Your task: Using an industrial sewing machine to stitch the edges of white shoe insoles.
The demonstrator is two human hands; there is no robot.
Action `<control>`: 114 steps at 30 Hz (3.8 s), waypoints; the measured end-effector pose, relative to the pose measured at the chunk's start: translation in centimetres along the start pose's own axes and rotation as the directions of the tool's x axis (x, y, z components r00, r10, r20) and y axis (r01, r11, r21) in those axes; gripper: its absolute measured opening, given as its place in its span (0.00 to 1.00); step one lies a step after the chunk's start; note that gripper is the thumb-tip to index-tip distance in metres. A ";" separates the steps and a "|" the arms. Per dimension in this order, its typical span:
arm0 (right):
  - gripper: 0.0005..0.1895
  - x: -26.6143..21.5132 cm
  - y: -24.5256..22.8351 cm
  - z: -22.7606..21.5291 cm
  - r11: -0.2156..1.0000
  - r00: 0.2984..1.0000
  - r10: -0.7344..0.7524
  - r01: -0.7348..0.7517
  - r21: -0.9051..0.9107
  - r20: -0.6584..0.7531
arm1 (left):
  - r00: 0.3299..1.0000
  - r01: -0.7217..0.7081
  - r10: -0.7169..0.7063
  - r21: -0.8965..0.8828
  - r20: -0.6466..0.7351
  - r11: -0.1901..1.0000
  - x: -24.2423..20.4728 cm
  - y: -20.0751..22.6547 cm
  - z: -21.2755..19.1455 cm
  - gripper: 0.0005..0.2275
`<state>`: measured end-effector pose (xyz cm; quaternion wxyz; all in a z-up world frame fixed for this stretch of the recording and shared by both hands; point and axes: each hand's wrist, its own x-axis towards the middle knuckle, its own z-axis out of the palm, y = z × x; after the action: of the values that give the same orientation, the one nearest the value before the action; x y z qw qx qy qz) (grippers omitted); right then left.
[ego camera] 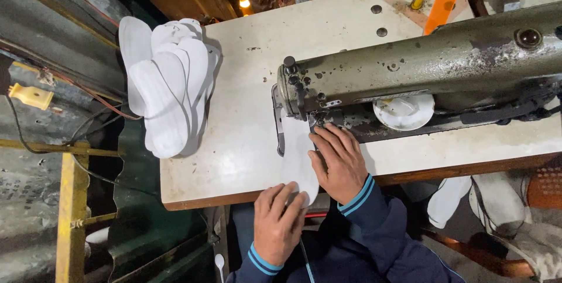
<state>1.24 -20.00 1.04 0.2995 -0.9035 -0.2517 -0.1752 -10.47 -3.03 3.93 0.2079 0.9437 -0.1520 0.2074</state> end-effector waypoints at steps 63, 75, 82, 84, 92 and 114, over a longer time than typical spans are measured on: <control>0.22 -0.3 0.4 0.7 0.997 0.999 0.020 -0.017 -0.076 0.040 | 0.998 0.062 -0.063 0.098 0.011 0.993 1.4 -5.2 1.8 0.19; 0.19 -0.2 0.2 0.6 0.997 0.997 0.061 -0.058 -0.047 0.057 | 0.992 0.129 -0.128 0.067 -0.021 0.989 2.8 -6.1 3.1 0.16; 0.20 -0.2 0.3 0.5 0.997 0.997 0.053 -0.050 -0.053 0.060 | 0.993 0.120 -0.119 0.068 -0.007 0.991 3.7 -7.1 3.6 0.15; 0.20 -0.2 0.3 0.6 0.998 0.997 0.054 -0.051 -0.048 0.057 | 0.993 0.120 -0.120 0.063 -0.008 0.991 3.9 -7.3 3.7 0.15; 0.20 -0.2 0.4 0.5 0.998 0.996 0.047 -0.042 -0.056 0.078 | 0.993 0.120 -0.120 0.078 0.002 0.990 4.4 -7.8 4.1 0.15; 0.20 0.0 0.2 -0.1 0.998 0.992 0.055 -0.050 -0.045 0.110 | 0.988 0.157 -0.157 0.023 0.012 0.987 5.6 -8.5 5.2 0.14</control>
<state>1.33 -20.16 1.01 0.2705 -0.9242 -0.2405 -0.1221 -0.71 0.84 -0.59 0.2121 0.9564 -0.0764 0.1856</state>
